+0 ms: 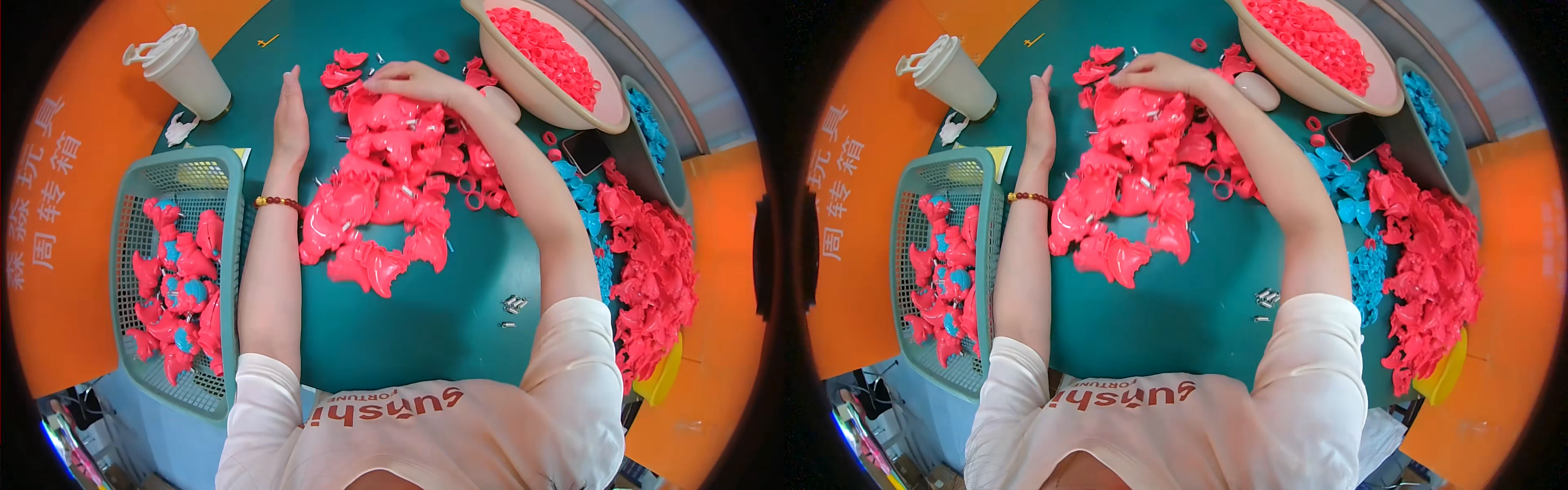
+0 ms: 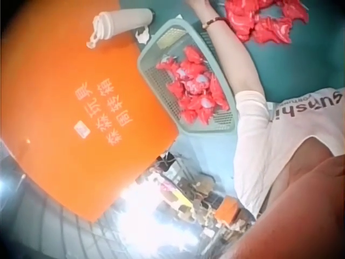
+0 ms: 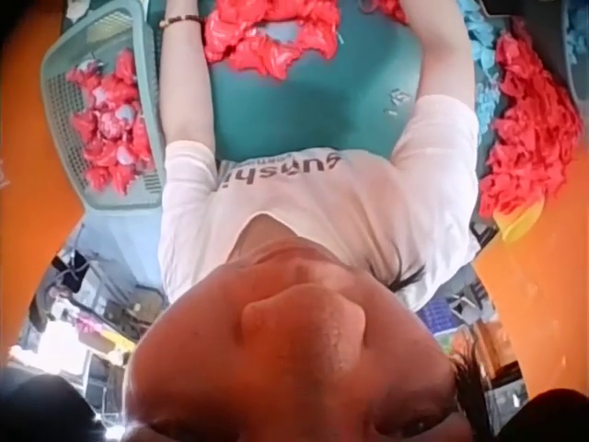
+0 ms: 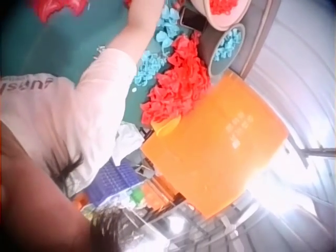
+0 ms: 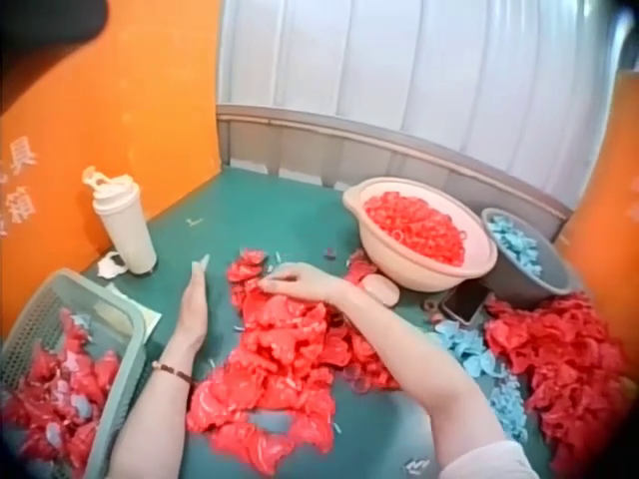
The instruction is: Assembling small pink and blue plastic toy components at a workbench.
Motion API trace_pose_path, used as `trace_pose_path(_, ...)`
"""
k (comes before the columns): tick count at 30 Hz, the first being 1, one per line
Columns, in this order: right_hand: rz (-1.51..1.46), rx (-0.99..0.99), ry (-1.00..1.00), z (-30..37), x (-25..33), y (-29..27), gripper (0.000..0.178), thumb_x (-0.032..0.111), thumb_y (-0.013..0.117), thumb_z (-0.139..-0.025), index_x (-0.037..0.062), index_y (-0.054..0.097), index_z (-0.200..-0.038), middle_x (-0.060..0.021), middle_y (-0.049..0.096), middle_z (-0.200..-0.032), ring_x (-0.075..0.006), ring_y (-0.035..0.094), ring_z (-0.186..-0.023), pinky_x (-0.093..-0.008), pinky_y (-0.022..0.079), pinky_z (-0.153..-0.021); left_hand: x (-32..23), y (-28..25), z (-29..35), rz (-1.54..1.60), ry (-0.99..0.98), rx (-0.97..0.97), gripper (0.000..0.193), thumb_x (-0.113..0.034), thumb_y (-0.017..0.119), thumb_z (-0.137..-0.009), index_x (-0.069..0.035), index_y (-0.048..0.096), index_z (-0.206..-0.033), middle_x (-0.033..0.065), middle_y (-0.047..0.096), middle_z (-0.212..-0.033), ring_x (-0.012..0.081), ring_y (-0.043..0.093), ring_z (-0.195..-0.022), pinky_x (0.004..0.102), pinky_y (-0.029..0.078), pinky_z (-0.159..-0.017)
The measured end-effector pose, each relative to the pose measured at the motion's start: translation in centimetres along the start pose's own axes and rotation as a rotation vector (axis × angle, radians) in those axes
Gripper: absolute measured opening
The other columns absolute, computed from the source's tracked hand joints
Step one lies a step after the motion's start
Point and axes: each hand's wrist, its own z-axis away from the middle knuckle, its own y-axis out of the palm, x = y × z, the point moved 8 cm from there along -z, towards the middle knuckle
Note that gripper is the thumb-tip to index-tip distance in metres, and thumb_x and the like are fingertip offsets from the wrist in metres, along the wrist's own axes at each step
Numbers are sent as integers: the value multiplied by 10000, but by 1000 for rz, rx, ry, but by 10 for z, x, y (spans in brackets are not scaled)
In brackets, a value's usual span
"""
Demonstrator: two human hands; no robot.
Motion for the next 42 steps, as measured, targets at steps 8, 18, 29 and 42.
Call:
trace_pose_path(8,29,40,-53,61,49,38,341,332,519,-899,62,623,-1079,-87,568,-1130,-181,506,-1085,-287,367,-952,13,-5,0,111,-74,-10,654,-499,247,-945,36,445,-1265,177,455,-1309,287,383,-1255,319,269,-1039)
trace_pose_path(18,804,-620,445,47,-63,-101,387,378,454,-884,88,608,-1089,-149,552,-1157,-343,508,-1078,-395,416,-934,-3,7,2,5,9,1,622,-490,292,-941,39,543,-1149,206,562,-1160,312,500,-1132,334,363,-953)
trace_pose_path(29,458,-396,426,9,-61,-92,327,333,570,-850,95,619,-1070,-115,631,-924,-202,630,-808,-324,498,-762,-7,-1,4,2,43,-28,572,-481,326,-935,13,566,-1097,203,607,-1035,351,542,-1026,351,408,-878)
trace_pose_path(42,359,74,476,176,34,-85,259,220,615,-847,25,586,-1015,-10,563,-926,-98,530,-852,-259,449,-787,2,-4,4,-71,76,-62,533,-457,391,-921,14,574,-1094,181,610,-1060,326,559,-1016,364,409,-896)
